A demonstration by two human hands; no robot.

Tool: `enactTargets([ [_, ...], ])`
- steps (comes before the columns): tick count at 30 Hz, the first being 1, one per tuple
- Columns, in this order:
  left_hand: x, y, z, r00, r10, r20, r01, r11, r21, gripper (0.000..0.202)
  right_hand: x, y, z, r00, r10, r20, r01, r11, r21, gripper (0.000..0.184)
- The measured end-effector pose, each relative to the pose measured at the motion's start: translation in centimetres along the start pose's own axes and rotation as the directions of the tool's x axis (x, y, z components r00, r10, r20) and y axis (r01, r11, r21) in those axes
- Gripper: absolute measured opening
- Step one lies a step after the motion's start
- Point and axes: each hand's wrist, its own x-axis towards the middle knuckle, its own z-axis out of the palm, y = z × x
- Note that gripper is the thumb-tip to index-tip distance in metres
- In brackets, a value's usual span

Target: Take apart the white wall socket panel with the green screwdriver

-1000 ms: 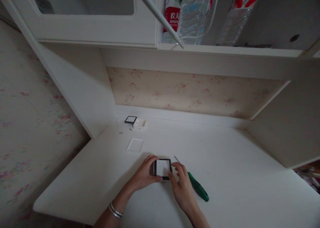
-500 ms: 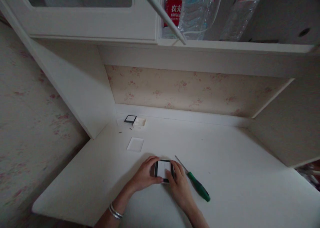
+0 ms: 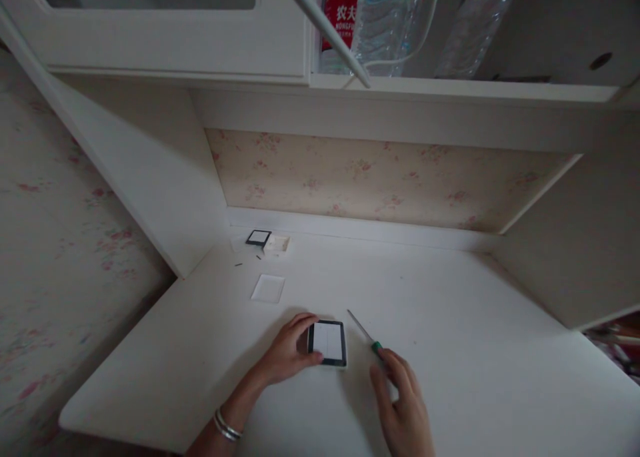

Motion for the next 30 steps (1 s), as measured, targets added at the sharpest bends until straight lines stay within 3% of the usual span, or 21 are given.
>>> enactTargets([
  [2,0.0,0.2,0.0,1.000,0.000,0.002,0.000,1.000,-0.004,0.064,0.3,1.4,-1.2,0.998,-0.041,-0.046,0.036,0.993,-0.116,0.034],
  [6,0.0,0.2,0.1,1.000,-0.013,-0.004,0.013,1.000,0.017,0.069,0.9,3.9,-1.6,0.999,-0.039,0.014,0.042,0.960,-0.278,0.043],
  [10,0.0,0.4,0.3,1.000,-0.020,-0.003,0.020,0.999,0.034,0.074,1.2,4.9,-1.0,0.995,-0.025,0.095,0.056,0.940,-0.336,0.041],
  [13,0.0,1.2,0.3,1.000,-0.021,-0.022,0.023,0.997,0.073,0.074,1.6,4.8,-1.3,0.991,-0.026,0.131,0.063,0.956,-0.288,0.036],
  [19,0.7,4.2,0.6,0.998,0.054,0.028,-0.059,0.965,0.255,0.072,2.7,2.6,-5.2,0.988,-0.024,0.152,0.046,0.988,-0.145,0.035],
  [24,1.5,5.0,1.0,0.993,0.084,0.083,-0.105,0.946,0.308,0.066,4.1,-0.9,-9.1,0.932,-0.135,0.336,0.167,0.984,-0.068,0.028],
  [30,1.7,4.5,1.3,0.994,0.056,0.096,-0.080,0.960,0.270,0.070,5.2,-3.4,-9.9,0.853,-0.169,0.494,0.248,0.964,-0.098,0.030],
])
